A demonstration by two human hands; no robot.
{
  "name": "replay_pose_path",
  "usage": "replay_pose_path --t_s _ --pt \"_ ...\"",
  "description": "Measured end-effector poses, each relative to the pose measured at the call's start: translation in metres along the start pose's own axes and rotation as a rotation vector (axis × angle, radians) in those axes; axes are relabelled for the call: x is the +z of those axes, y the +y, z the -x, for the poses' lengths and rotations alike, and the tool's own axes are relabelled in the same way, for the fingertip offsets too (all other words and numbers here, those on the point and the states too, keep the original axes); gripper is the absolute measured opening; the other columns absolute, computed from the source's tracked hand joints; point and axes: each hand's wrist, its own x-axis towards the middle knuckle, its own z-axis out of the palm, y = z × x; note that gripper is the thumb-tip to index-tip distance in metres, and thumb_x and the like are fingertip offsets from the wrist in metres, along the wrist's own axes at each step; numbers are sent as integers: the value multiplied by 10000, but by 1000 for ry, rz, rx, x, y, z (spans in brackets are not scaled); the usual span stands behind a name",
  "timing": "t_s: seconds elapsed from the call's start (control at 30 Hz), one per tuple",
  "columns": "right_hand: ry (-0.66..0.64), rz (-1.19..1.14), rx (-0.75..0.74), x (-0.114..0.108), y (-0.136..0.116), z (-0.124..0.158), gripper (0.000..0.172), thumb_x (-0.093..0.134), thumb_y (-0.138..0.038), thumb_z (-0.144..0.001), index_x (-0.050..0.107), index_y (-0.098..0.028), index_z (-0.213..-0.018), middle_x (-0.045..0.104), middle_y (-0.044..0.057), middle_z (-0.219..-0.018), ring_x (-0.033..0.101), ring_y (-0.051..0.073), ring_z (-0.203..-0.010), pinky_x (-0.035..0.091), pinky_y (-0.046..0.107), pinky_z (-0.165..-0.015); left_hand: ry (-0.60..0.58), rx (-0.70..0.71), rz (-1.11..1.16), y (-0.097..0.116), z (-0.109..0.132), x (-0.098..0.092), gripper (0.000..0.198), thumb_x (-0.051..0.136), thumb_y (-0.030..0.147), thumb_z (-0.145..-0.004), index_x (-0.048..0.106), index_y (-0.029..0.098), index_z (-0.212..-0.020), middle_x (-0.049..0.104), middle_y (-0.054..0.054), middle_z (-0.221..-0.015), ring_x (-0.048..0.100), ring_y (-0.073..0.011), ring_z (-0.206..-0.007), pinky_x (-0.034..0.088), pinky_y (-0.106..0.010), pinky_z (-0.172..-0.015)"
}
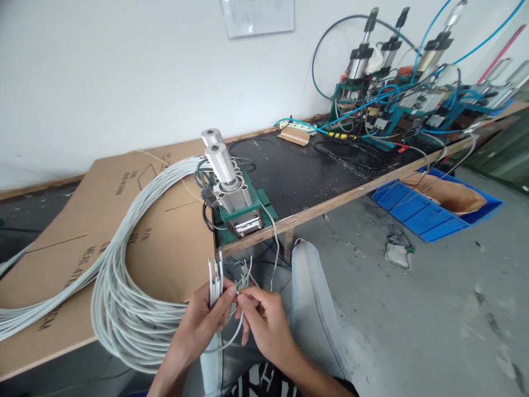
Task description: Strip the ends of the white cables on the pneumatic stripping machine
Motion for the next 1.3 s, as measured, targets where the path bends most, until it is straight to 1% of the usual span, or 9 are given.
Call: replay_pose_path --t_s 0.07,0.13,0.2,0.3,0.4,0.53,0.6,0.87,1.3 --pt "-21 37 -23 -5 0 -1 442 566 -536 -1007 675 -154 -813 553 -44 -555 532 75 -384 476 166 -386 -2 7 -19 0 -3 0 385 628 556 -886 553 192 -786 512 58 -541 350 -86 -466 300 -206 -447" --pt "-4 95 -112 -13 3 -3 335 523 -448 -1049 690 -166 -982 639 -18 -658 568 84 -420 504 177 -398 24 3 -18 0 -6 1 401 636 567 -884 553 191 -772 483 67 -525 330 -79 -460 288 -198 -442" --pt "16 274 -376 -23 5 -5 218 500 -311 -1068 662 -200 -1162 725 22 -824 656 100 -532 559 189 -478 66 -13 26 2 -9 1 441 660 609 -857 537 196 -766 407 99 -485 291 -69 -437 269 -192 -426" --pt "-9 721 -875 -35 4 -10 249 524 -136 -1035 664 -225 -1221 774 65 -990 753 137 -784 619 227 -690 76 -29 104 4 -13 1 520 710 681 -796 529 195 -775 369 117 -448 278 -60 -414 257 -183 -409" --pt "44 953 -1083 -38 -1 -19 258 586 -96 -999 671 -180 -1228 788 84 -967 765 156 -846 622 232 -744 115 -11 212 6 -16 3 583 744 722 -753 570 174 -846 352 121 -481 263 -50 -430 221 -159 -403" --pt "271 949 -1075 -35 2 -44 301 629 -88 -976 661 -159 -1267 778 109 -988 770 184 -879 642 256 -776 349 56 477 16 -18 4 520 803 635 -766 546 192 -852 321 120 -575 220 -36 -460 186 -128 -398" --pt "336 878 -1044 -33 6 -59 315 599 -65 -979 667 -158 -1272 761 119 -1014 764 194 -902 655 275 -797 400 84 555 25 -19 4 485 832 567 -770 525 192 -793 330 111 -591 236 -34 -460 197 -124 -391" --pt "330 657 -925 -22 16 -87 450 489 -38 -1007 608 -211 -1406 708 126 -1149 730 207 -1026 681 307 -859 397 58 611 37 -23 2 517 883 543 -714 508 187 -736 350 103 -592 241 -29 -457 208 -114 -374" --pt "388 745 -962 -25 5 -98 415 479 -43 -1021 631 -208 -1370 719 120 -1100 733 199 -991 655 307 -860 392 -8 637 28 -26 3 565 910 584 -649 619 166 -894 357 111 -587 259 -27 -454 207 -125 -390"
